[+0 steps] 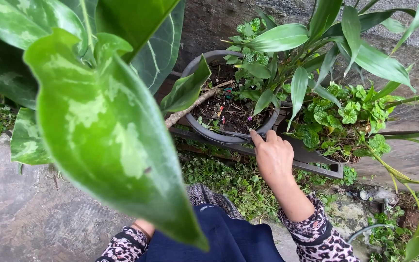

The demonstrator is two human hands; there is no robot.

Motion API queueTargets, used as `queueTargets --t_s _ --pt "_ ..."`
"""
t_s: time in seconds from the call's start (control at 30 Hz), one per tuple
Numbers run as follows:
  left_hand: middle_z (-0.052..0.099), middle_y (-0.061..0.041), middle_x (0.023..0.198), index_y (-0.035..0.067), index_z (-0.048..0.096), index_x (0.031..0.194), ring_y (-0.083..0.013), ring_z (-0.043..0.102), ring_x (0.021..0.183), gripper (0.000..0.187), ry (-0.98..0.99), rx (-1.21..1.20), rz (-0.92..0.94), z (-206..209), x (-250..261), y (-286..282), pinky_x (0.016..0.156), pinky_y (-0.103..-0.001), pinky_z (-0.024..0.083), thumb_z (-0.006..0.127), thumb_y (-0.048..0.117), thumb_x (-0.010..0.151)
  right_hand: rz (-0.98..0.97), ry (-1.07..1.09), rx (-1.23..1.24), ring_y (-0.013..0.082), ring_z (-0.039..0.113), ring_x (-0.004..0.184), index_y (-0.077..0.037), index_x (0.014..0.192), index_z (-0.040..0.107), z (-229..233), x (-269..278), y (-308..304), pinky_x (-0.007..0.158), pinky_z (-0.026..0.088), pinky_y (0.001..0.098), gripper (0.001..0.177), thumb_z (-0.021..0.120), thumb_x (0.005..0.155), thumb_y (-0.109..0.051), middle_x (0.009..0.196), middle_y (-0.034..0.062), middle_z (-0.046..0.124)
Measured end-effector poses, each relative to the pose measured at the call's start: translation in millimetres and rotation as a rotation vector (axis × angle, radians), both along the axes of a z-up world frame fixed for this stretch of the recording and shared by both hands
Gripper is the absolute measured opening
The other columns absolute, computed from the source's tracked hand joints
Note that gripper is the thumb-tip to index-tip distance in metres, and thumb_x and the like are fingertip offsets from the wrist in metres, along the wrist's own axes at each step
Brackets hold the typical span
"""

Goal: Trimming stems and leaves from various potted plants using scissors and clearing away debris.

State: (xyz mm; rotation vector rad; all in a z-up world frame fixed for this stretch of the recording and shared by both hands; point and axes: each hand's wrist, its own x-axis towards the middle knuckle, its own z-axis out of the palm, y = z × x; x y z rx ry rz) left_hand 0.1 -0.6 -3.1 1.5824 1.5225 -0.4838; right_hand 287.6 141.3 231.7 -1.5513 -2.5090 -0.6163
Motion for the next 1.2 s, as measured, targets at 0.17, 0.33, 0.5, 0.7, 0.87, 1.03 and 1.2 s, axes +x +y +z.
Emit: queueTargets --t_s 0.17,0.33,0.5,0.7,0.87,1.03,1.2 --pt "0.045 -0.018 0.157 0.018 0.04 0.157 -0.0357 0.047 0.142 0.068 0.017 -0.001 0.001 -13.5 -0.8 -2.0 0.113 -0.063 0.034 0.06 0.048 0.099 -0.077 0.017 -0.124 0.025 0.071 0.074 -0.034 0.121 0.072 7.5 2.0 -3.1 0.066 0.05 0.0366 0.043 0.078 0.079 -0.03 0.089 0.0055 0.063" --pt "0.043 -0.017 0.159 0.022 0.038 0.158 -0.035 0.045 0.144 0.071 0.032 -0.005 0.007 -11.7 -3.5 -0.4 0.113 -0.064 0.033 0.06 0.054 0.098 -0.111 0.055 -0.183 0.0248 0.072 0.076 -0.034 0.122 0.071 8.7 9.4 -1.1 0.068 0.051 0.036 0.042 0.077 0.08 -0.032 0.091 0.005 0.063" --pt "0.025 -0.01 0.166 0.025 0.026 0.161 -0.0303 0.032 0.151 0.072 0.057 -0.119 -0.013 30.1 2.6 4.0 0.124 -0.054 0.025 0.059 0.049 0.101 -0.147 0.178 -0.222 0.0213 0.054 0.043 -0.028 0.132 0.068 15.5 16.1 -5.0 0.038 0.05 0.0348 0.039 0.065 0.093 -0.029 0.077 0.0043 0.065" --pt "0.026 -0.003 0.166 0.03 0.028 0.16 -0.0239 0.024 0.155 0.065 -0.074 -0.089 0.078 89.3 18.0 21.4 0.128 -0.054 0.017 0.056 0.043 0.103 -0.099 0.507 -0.357 0.0111 0.048 0.039 -0.019 0.136 0.063 3.3 23.7 -23.6 0.03 0.045 0.025 0.039 0.058 0.099 -0.029 0.058 -0.0002 0.06" --pt "0.033 -0.004 0.163 0.026 0.036 0.157 -0.0251 0.035 0.149 0.06 -0.22 -0.035 0.138 126.6 39.2 38.0 0.125 -0.045 0.029 0.058 0.037 0.102 -0.232 0.715 -0.806 0.0179 0.062 0.079 -0.023 0.154 0.038 19.5 23.5 -36.0 0.07 0.055 0.0353 0.063 0.04 0.096 -0.047 0.111 0.0094 0.064" --pt "0.033 -0.005 0.163 0.026 0.036 0.157 -0.0266 0.037 0.148 0.061 -0.234 -0.029 0.124 135.0 53.4 46.0 0.124 -0.044 0.031 0.058 0.038 0.102 -0.248 0.844 -1.022 0.012 0.054 0.061 -0.03 0.158 0.034 11.9 38.7 -32.9 0.064 0.048 0.0288 0.062 0.014 0.1 -0.042 0.078 0.0027 0.062" --pt "0.03 -0.004 0.165 0.027 0.032 0.159 -0.0254 0.033 0.151 0.065 -0.211 -0.051 0.101 135.3 60.3 45.3 0.126 -0.046 0.025 0.058 0.04 0.101 -0.18 1.156 -1.321 0.0116 0.065 0.069 -0.027 0.159 0.031 -4.1 49.6 -30.0 0.061 0.056 0.0243 0.063 0.042 0.098 -0.037 0.091 0.0053 0.068"
